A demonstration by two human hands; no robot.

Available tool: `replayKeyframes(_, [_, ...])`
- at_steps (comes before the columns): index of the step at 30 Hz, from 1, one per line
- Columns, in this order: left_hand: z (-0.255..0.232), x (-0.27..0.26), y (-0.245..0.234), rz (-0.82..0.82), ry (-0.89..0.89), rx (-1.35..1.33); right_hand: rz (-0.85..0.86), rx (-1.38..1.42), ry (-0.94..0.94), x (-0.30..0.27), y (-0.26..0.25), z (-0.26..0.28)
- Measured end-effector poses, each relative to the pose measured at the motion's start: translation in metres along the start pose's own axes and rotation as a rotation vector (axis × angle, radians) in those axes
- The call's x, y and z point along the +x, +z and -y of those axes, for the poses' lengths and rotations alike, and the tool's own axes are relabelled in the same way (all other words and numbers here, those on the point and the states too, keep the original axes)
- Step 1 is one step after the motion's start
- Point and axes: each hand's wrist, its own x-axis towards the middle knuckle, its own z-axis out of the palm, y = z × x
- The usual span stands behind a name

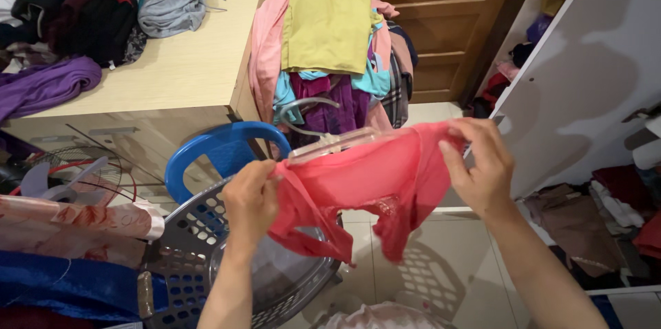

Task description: The person takes a pink garment from a laundry basket, places it on a clear plastic hanger, and hangs it in a wardrobe. The person also briefly moves other clothes in the wardrobe to make space.

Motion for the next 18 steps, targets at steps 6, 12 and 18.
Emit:
replayKeyframes(6, [-0.013,-0.004,0.007,-0.002,-0.067,-0.071,-0.039,-0.162,-0.054,-0.009,0.015,-0.002])
replayKeyframes(12, [-0.015,-0.007,0.01,0.005,-0.1,-0.096,-0.17,-0.112,0.032,-0.006,0.018,-0.023])
replayKeyframes(18, [-0.01,-0.014,0.01,0.026,-0.143,-0.081,-0.192,0.125,0.229,0.008,0.007,-0.034])
